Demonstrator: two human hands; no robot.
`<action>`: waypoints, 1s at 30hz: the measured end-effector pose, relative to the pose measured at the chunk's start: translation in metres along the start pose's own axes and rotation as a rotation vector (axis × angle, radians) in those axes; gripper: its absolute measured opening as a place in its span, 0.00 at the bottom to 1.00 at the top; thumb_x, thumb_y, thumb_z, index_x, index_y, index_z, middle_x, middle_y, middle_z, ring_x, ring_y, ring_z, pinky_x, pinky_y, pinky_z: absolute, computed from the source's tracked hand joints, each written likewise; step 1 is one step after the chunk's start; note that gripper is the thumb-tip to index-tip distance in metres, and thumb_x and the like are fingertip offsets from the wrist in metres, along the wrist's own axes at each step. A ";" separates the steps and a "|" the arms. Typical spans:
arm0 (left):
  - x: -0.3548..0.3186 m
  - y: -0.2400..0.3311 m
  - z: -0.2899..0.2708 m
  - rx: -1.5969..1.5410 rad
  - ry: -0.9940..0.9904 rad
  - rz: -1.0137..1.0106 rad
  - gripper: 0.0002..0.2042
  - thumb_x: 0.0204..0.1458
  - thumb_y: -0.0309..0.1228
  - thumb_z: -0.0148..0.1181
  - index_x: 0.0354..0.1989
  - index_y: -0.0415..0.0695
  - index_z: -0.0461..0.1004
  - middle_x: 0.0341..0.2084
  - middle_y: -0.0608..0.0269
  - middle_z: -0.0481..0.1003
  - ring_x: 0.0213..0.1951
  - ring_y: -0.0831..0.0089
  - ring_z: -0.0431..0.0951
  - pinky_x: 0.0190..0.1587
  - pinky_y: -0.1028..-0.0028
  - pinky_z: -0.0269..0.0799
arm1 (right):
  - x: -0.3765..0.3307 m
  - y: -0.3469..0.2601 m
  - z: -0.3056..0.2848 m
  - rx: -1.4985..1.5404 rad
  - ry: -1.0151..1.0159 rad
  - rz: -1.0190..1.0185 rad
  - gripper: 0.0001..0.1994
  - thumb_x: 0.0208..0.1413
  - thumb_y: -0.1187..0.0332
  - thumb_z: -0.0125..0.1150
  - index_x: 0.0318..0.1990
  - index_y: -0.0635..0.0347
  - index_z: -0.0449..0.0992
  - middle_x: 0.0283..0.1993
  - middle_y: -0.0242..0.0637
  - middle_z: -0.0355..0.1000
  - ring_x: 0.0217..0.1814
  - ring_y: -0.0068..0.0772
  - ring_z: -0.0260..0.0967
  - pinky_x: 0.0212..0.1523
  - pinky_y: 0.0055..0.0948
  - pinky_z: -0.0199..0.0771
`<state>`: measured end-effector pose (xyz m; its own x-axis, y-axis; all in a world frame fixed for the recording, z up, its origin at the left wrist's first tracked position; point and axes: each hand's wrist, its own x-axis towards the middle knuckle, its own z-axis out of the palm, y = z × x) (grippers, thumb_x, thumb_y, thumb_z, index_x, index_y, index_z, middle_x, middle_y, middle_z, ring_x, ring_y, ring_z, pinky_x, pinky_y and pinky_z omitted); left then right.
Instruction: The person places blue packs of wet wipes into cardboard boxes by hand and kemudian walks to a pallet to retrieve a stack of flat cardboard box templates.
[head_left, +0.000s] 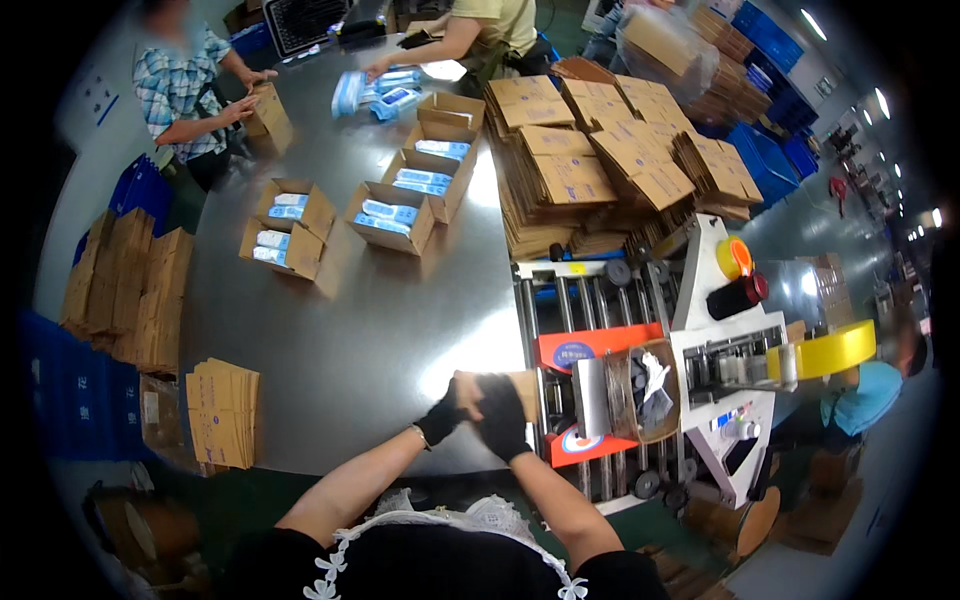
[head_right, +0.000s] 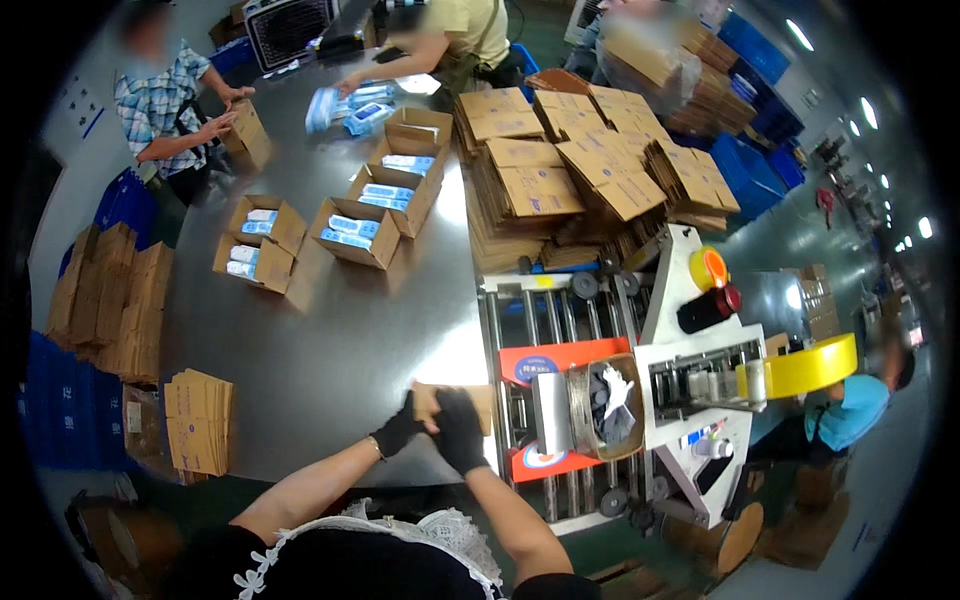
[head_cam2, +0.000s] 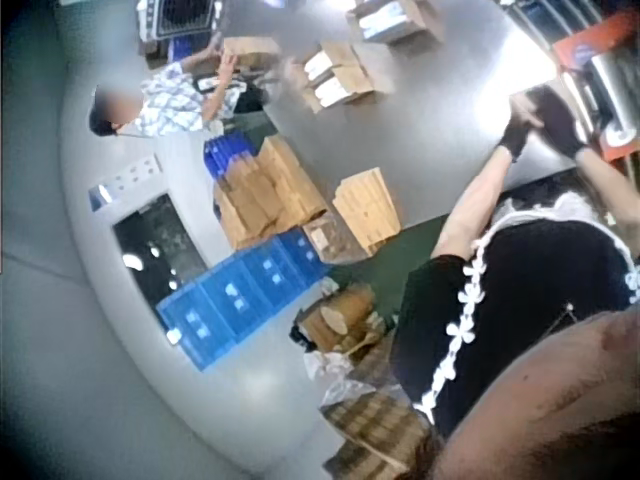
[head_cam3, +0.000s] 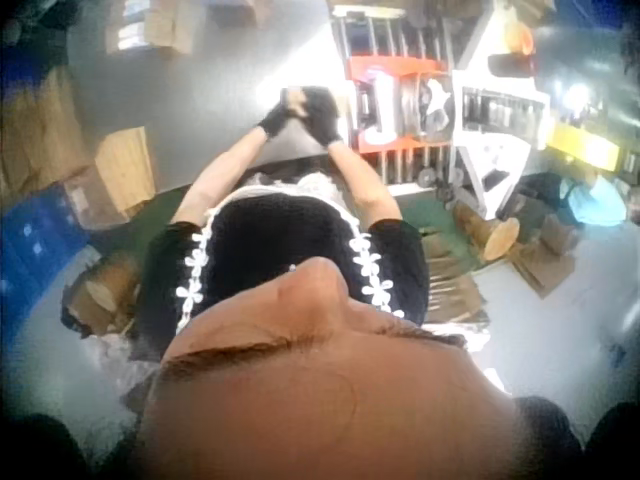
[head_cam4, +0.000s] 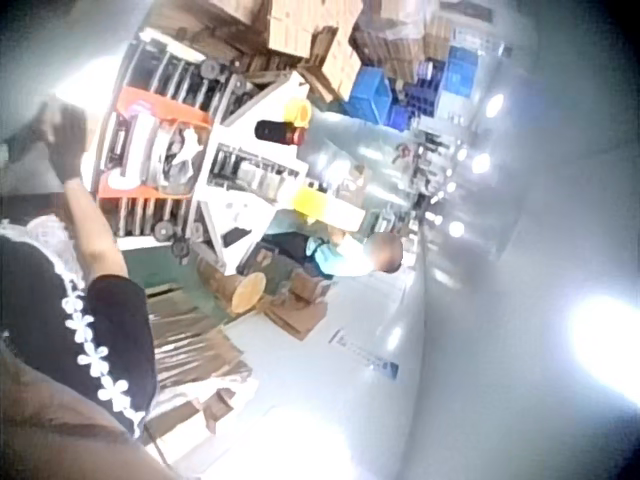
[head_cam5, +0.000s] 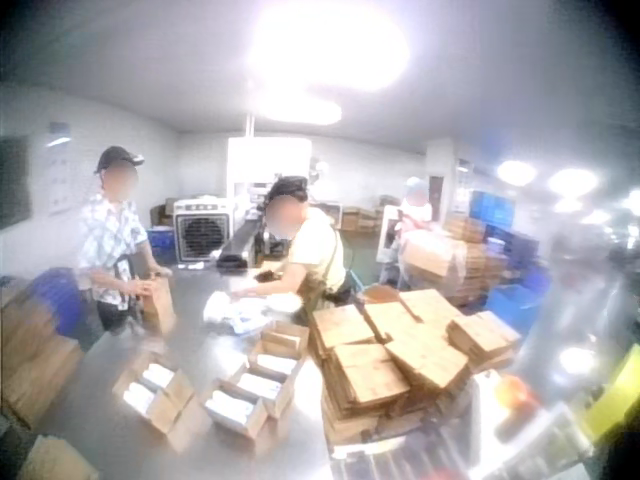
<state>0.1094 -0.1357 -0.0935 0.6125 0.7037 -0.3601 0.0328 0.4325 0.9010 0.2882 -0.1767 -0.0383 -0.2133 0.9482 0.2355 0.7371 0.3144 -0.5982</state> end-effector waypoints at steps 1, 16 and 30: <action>0.003 0.012 -0.004 0.099 -0.102 -0.109 0.42 0.49 0.29 0.63 0.69 0.48 0.42 0.64 0.53 0.54 0.64 0.62 0.56 0.61 0.65 0.61 | -0.015 0.014 -0.014 -0.111 -0.007 -0.032 0.25 0.49 0.67 0.57 0.57 0.60 0.65 0.61 0.48 0.61 0.65 0.51 0.55 0.67 0.47 0.51; 0.085 0.162 -0.250 1.519 0.476 0.803 0.05 0.44 0.24 0.52 0.26 0.49 0.75 0.24 0.59 0.73 0.33 0.57 0.74 0.42 0.59 0.65 | 0.022 -0.034 0.010 -0.158 0.132 0.158 0.23 0.51 0.65 0.59 0.55 0.60 0.68 0.61 0.53 0.61 0.60 0.54 0.61 0.58 0.45 0.61; -0.183 0.100 -0.196 1.340 0.330 0.438 0.24 0.35 0.47 0.69 0.36 0.43 0.73 0.36 0.51 0.70 0.40 0.54 0.69 0.43 0.59 0.65 | 0.104 -0.170 0.066 -0.217 -0.315 -0.093 0.15 0.42 0.55 0.68 0.28 0.57 0.79 0.36 0.43 0.70 0.33 0.43 0.71 0.33 0.39 0.72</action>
<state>-0.1540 -0.1107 0.0154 0.5668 0.8140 0.1271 0.7082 -0.5603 0.4296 0.0979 -0.1287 0.0372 -0.4470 0.8944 0.0145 0.8166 0.4146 -0.4016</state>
